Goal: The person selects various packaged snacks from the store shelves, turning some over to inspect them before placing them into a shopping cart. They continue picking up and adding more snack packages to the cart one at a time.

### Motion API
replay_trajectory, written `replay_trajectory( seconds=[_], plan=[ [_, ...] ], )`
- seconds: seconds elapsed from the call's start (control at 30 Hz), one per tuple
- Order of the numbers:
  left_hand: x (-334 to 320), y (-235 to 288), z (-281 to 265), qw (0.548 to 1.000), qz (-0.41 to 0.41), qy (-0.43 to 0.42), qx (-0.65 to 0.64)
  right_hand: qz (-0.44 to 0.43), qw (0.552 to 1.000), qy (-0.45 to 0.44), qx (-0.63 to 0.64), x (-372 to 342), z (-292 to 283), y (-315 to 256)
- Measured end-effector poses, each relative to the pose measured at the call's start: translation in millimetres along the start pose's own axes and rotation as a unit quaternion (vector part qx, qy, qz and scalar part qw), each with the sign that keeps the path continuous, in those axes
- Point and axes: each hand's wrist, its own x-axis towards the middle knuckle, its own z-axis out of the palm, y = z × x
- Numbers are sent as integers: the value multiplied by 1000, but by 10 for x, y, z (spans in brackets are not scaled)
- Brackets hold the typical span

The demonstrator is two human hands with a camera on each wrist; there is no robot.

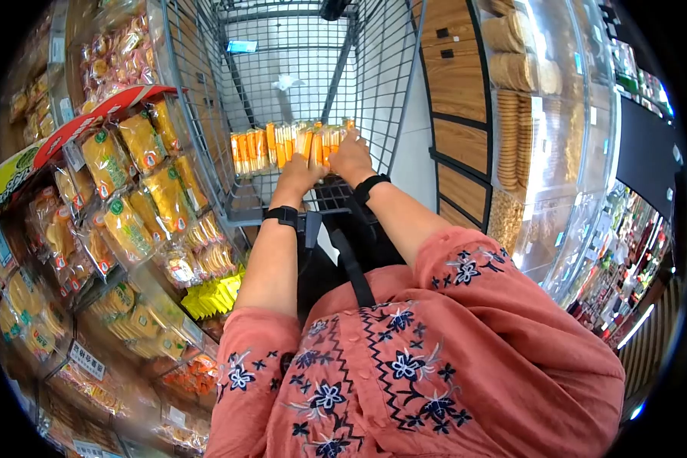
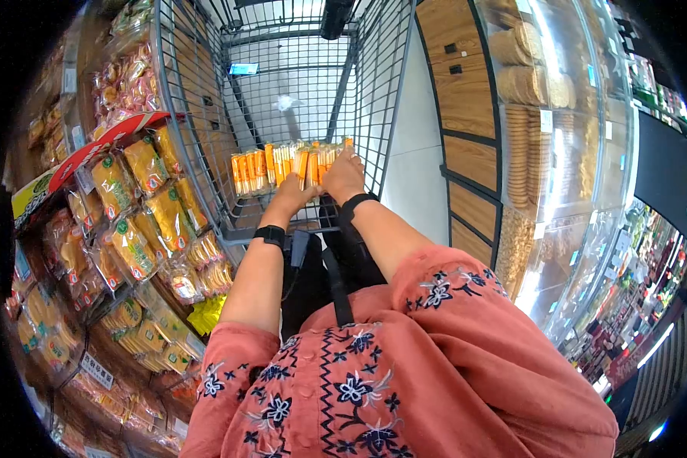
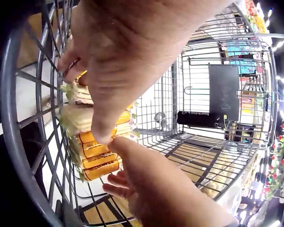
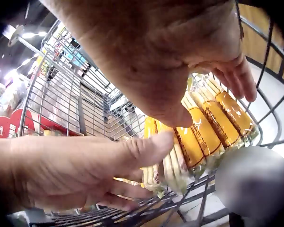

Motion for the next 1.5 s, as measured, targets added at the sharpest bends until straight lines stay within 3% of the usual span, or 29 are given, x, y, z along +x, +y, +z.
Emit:
replay_trajectory(
  seconds=[0.07,0.2,0.3,0.4,0.43,0.53,0.57,0.67,0.73,0.8,0.83,0.87,0.9,0.93,1.0,1.03,1.07,1.13,1.17,1.2,1.23,1.3,1.4,1.43,1.5],
  plan=[
    [14,-73,-16,998,58,35,1,8,999,-24,25,56,-42,36],
    [43,2,114,995,17,89,31,14,999,-44,3,86,-102,40],
    [65,89,82,996,-55,22,61,-14,1000,15,-10,40,-78,13],
    [26,128,-25,989,-87,-45,109,-31,999,1,-14,44,-128,14],
    [-18,140,-52,987,-93,-29,125,-37,999,4,-9,27,-137,15],
    [-162,202,-50,979,-73,74,178,-144,986,26,-80,198,11,194],
    [-108,113,12,986,-52,52,151,-112,990,-2,-90,-6,-169,-10],
    [-102,20,179,982,-27,82,168,-135,987,-10,-81,-50,-180,-68],
    [-277,128,88,977,-5,100,186,-209,974,-26,-80,298,16,171],
    [-375,154,31,982,14,116,151,-352,935,-26,-48,165,-187,96],
    [-579,248,-84,981,32,147,121,-292,954,-41,-54,184,-187,89],
    [-638,180,-104,976,69,166,121,-337,937,-83,-38,109,-304,11],
    [-767,189,-175,970,85,214,81,-359,924,-77,-106,97,-325,-53],
    [-1221,139,-486,975,89,190,66,-357,922,-132,-73,-24,-231,-165],
    [-1855,41,-803,947,110,300,43,-261,942,-199,-73,-594,-389,-662],
    [-2145,19,-1014,929,114,349,37,-318,925,-177,-111,-519,-299,-766],
    [-2525,-53,-1199,910,125,395,30,-301,926,-212,-85,-881,-407,-988],
    [-3300,-214,-1475,850,157,503,20,-365,894,-258,-37,-1469,-465,-1354],
    [-3650,-324,-1577,806,157,570,36,-422,866,-265,-35,-1774,-500,-1523],
    [-4212,-331,-1761,820,114,561,31,-474,837,-272,-33,-2109,-521,-1718],
    [-4645,-415,-1891,751,158,638,62,-523,805,-278,-30,-2436,-524,-1914],
    [-5548,-572,-2102,700,106,700,94,-597,740,-310,-11,-3038,-488,-2269],
    [-6572,-1104,-2455,563,57,805,178,-715,624,-314,-21,-4002,-550,-2773],
    [-6895,-1218,-2555,564,0,813,145,-721,604,-339,-11,-4284,-547,-2901],
    [-7360,-1691,-2779,507,-26,833,221,-749,564,-347,-21,-4837,-560,-3175]
  ],
)
